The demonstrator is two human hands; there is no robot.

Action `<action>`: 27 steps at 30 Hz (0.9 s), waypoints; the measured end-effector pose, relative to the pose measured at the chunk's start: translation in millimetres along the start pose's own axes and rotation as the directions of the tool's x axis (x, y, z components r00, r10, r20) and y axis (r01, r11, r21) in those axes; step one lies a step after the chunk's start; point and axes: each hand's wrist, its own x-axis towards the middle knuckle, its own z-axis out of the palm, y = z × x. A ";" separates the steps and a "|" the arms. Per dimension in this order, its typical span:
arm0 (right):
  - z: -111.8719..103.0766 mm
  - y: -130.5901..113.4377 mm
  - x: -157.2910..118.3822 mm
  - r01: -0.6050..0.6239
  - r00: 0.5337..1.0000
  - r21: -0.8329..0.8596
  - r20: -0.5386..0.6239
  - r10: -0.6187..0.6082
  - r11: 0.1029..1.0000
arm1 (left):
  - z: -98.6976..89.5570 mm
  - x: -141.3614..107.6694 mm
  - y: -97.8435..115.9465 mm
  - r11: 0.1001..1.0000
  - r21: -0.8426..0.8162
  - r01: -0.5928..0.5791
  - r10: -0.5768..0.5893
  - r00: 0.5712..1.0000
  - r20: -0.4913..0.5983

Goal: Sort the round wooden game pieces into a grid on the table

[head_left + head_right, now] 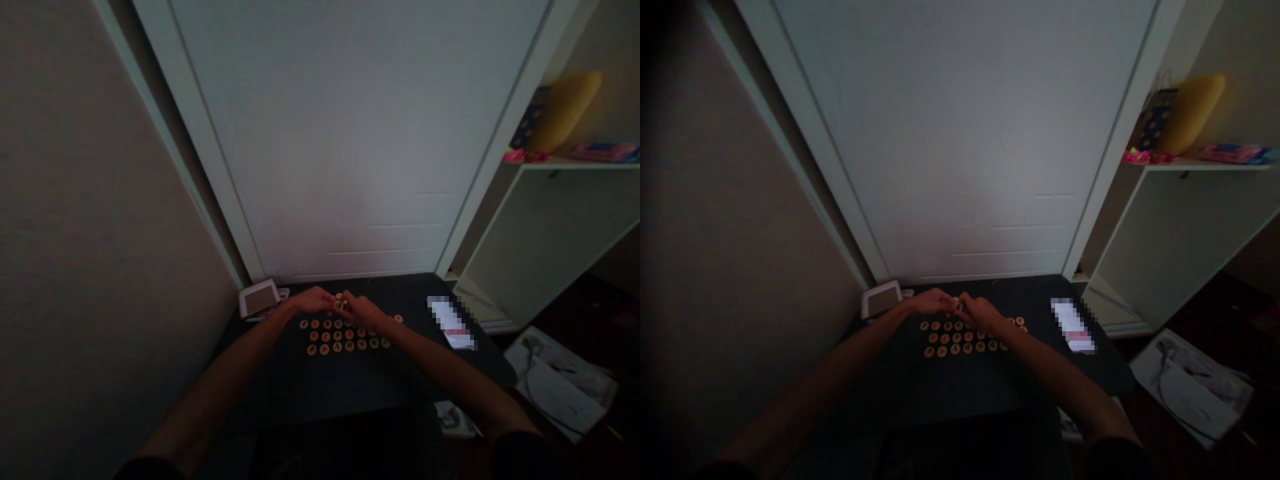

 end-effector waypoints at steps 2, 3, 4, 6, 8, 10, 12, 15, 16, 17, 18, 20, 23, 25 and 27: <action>-2.1 0.0 1.0 -0.015 1.000 -0.097 -0.013 0.014 0.995 | 0.1 0.4 0.6 1.000 0.027 -0.004 0.004 1.000 -0.012; -3.4 -0.3 1.9 -0.017 1.000 -0.152 -0.013 0.015 0.988 | 0.7 1.2 0.8 0.999 0.043 -0.008 0.009 1.000 -0.020; -4.8 -0.8 2.8 -0.009 1.000 -0.210 -0.005 0.009 0.978 | 1.7 2.2 1.1 0.998 0.061 -0.011 0.013 1.000 -0.027; -8.0 -2.1 4.3 0.030 0.999 -0.323 0.045 -0.017 0.946 | 4.6 5.2 2.1 0.995 0.103 -0.017 0.021 0.999 -0.035; -11.0 -3.4 4.9 0.080 0.993 -0.404 0.108 -0.040 0.911 | 8.2 8.4 3.8 0.989 0.147 -0.029 0.034 0.999 -0.028; -13.3 -4.0 4.3 0.107 0.989 -0.445 0.141 -0.049 0.889 | 11.6 11.0 5.9 0.983 0.176 -0.052 0.056 0.998 -0.021; -14.7 -3.6 2.8 0.102 0.988 -0.466 0.147 -0.037 0.879 | 14.4 12.8 7.7 0.980 0.182 -0.073 0.080 0.996 -0.028; -15.4 -0.9 0.7 0.072 0.987 -0.483 0.160 0.007 0.873 | 17.5 14.9 9.2 0.980 0.179 -0.092 0.103 0.993 -0.053; -15.4 0.3 0.1 0.064 0.987 -0.486 0.158 0.016 0.872 | 18.2 15.4 9.4 0.979 0.181 -0.096 0.108 0.992 -0.058; -15.2 1.6 -0.3 0.058 0.988 -0.488 0.151 0.019 0.871 | 18.7 15.9 9.6 0.978 0.182 -0.098 0.112 0.992 -0.063; -15.0 2.8 -0.7 0.056 0.990 -0.489 0.141 0.016 0.871 | 18.9 16.2 9.8 0.978 0.182 -0.100 0.114 0.991 -0.068; -14.4 5.2 -1.3 0.050 0.993 -0.490 0.119 0.010 0.870 | 18.7 16.4 10.4 0.978 0.180 -0.107 0.122 0.990 -0.071; -12.9 7.8 -2.3 0.045 0.996 -0.487 0.093 0.001 0.872 | 17.8 15.9 11.8 0.976 0.170 -0.138 0.151 0.986 -0.066; -11.7 9.1 -3.1 0.024 0.998 -0.484 0.055 0.003 0.875 | 17.9 15.8 12.6 0.978 0.150 -0.143 0.155 0.985 -0.072; -10.8 10.4 -3.8 0.001 1.000 -0.477 0.009 0.005 0.879 | 19.3 16.6 12.7 0.986 0.115 -0.120 0.132 0.987 -0.097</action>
